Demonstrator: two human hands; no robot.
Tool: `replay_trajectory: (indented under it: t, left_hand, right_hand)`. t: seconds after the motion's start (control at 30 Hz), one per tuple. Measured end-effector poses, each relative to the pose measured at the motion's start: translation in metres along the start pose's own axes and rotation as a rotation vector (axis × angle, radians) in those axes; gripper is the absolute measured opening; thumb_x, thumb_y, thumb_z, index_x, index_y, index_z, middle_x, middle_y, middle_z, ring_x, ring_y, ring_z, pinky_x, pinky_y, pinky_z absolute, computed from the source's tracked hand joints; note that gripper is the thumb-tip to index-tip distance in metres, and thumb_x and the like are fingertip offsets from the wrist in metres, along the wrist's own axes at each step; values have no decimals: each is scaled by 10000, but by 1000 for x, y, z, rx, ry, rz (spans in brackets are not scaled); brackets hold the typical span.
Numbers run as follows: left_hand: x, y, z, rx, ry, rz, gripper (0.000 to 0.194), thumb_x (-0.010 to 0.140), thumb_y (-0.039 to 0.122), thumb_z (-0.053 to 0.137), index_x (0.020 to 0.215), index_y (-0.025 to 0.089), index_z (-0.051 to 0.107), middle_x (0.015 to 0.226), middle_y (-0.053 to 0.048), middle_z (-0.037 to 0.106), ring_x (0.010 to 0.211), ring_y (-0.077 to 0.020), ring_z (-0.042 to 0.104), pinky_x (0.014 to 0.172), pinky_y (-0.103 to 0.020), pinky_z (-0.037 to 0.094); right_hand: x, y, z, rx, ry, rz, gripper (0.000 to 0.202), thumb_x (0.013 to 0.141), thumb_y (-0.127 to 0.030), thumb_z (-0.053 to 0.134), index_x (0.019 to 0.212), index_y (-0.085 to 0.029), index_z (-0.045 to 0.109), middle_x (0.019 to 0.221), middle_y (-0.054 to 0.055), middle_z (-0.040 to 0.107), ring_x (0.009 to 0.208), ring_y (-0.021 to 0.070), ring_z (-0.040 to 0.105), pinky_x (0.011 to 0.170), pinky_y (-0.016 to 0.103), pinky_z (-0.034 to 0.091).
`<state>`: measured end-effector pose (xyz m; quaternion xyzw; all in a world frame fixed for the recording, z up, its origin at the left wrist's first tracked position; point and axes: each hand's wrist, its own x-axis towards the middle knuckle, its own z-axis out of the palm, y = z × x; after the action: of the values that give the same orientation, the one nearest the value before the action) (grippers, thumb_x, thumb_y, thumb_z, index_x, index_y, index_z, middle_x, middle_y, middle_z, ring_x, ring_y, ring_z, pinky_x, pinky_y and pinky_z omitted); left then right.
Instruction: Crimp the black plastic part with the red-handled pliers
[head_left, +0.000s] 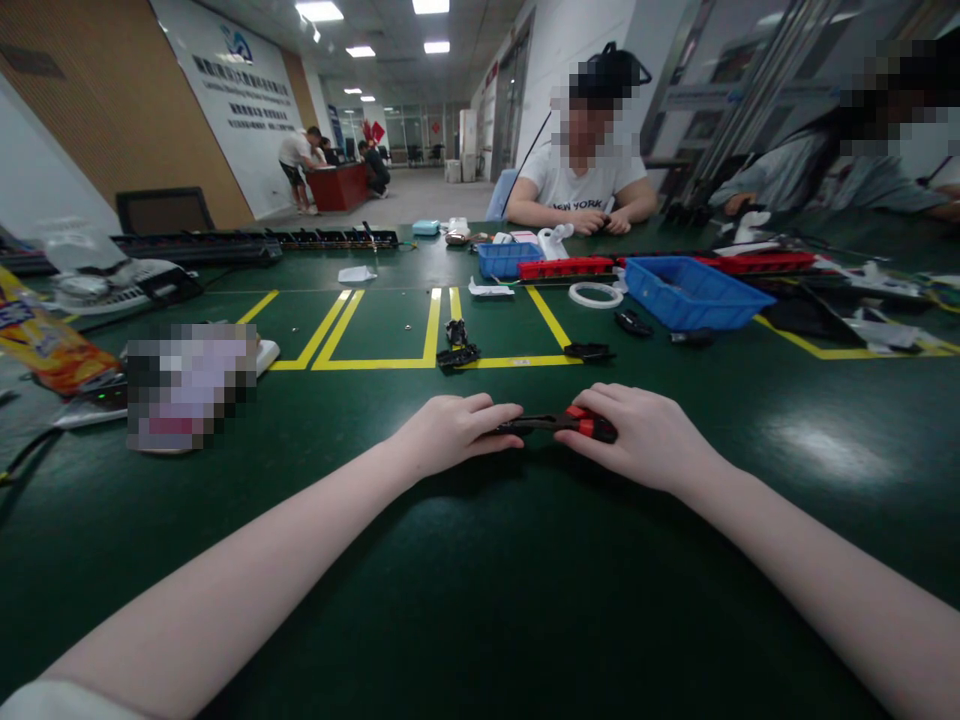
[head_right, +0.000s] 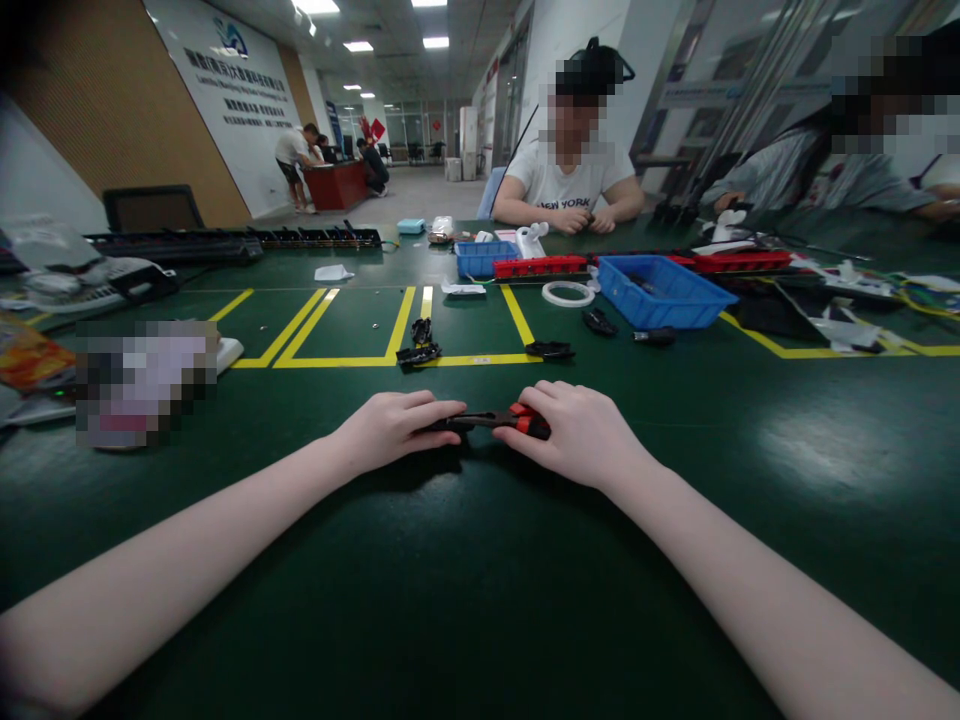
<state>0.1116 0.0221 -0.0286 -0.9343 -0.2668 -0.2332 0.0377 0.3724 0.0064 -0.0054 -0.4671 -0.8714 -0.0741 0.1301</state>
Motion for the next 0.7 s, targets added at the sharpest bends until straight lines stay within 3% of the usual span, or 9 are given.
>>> replay_trajectory:
  t: [0.2, 0.43, 0.7]
  left_hand:
    - [-1, -1, 0, -22, 10, -5, 420, 974, 462, 416, 1215, 154, 569, 877, -44, 639, 665, -123, 608, 552, -219, 448]
    - [-2, -4, 4, -1, 44, 21, 433, 980, 474, 388, 1191, 148, 579, 876, -50, 632, 675, -124, 609, 561, -219, 461]
    - [0, -2, 0, -34, -16, -36, 413, 969, 434, 442, 1283, 171, 502, 955, -53, 607, 714, -138, 616, 587, -237, 488]
  right_hand:
    - [0, -2, -1, 6, 23, 7, 405, 862, -580, 473, 817, -198, 599, 785, 65, 639, 703, 199, 581, 552, 296, 401]
    - [2, -5, -1, -15, -85, 18, 427, 884, -585, 421, 803, -195, 576, 777, 59, 626, 651, 180, 567, 554, 291, 384]
    - [3, -7, -4, 5, -124, 50, 433, 890, -586, 394, 779, -201, 558, 784, 62, 624, 657, 180, 571, 558, 290, 381]
